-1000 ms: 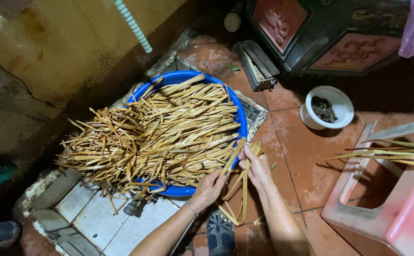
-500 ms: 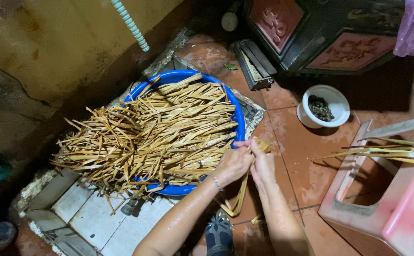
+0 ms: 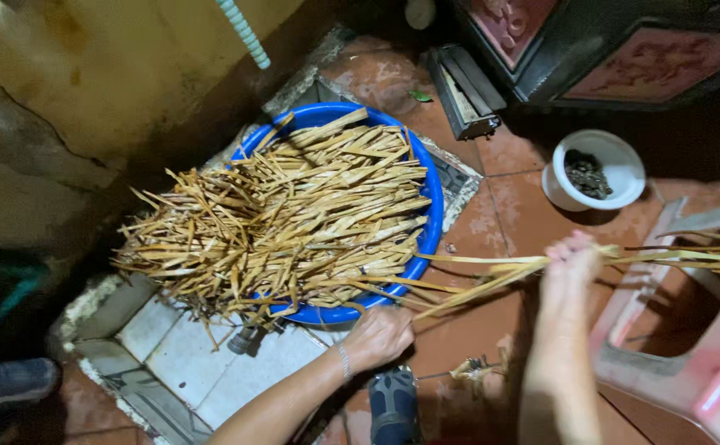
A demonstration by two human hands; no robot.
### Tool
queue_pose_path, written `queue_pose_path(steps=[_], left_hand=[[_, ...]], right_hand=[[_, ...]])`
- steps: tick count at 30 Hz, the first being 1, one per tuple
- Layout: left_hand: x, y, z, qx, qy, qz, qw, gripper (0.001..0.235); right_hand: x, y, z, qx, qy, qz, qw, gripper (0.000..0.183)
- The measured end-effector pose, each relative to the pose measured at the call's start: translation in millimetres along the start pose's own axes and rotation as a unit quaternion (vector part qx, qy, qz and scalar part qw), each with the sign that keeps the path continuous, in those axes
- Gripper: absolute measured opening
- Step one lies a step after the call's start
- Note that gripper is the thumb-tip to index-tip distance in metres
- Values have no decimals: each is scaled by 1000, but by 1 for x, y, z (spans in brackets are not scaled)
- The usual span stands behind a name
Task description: The person separates dried bamboo strips by hand, placing them into a blue basin. They then rinse the strips under running water from a tap, agitating them to clean, and continue handling the wet strips in the basin.
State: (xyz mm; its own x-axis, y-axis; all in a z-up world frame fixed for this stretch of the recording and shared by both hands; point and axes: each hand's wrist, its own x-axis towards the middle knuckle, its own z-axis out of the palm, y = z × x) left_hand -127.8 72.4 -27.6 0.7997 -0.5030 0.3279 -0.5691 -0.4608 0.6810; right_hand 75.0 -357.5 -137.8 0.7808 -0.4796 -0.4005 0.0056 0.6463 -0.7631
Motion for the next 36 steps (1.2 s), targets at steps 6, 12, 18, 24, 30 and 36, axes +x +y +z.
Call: queue_pose_path(steps=[6, 12, 18, 24, 30, 36], left_hand=[[-49, -40, -6, -6, -67, -34, 997, 17], [-71, -116, -45, 148, -169, -173, 959, 24], [-16, -191, 9, 162, -32, -247, 955, 14], [20, -210, 62, 266, -51, -280, 921, 8], [14, -179, 12, 115, 68, -309, 942, 15], [17, -102, -28, -159, 124, -320, 926, 14]], right_hand=[[12, -26, -40, -9, 41, -1, 999, 6], [-2, -102, -52, -32, 39, -77, 996, 8], [-56, -137, -14, -55, -113, 1, 992, 21], [-115, -105, 51, -188, -73, 1, 979, 22], [-153, -28, 87, -251, -139, 67, 956, 19], [-210, 34, 141, -265, -261, 156, 915, 29]])
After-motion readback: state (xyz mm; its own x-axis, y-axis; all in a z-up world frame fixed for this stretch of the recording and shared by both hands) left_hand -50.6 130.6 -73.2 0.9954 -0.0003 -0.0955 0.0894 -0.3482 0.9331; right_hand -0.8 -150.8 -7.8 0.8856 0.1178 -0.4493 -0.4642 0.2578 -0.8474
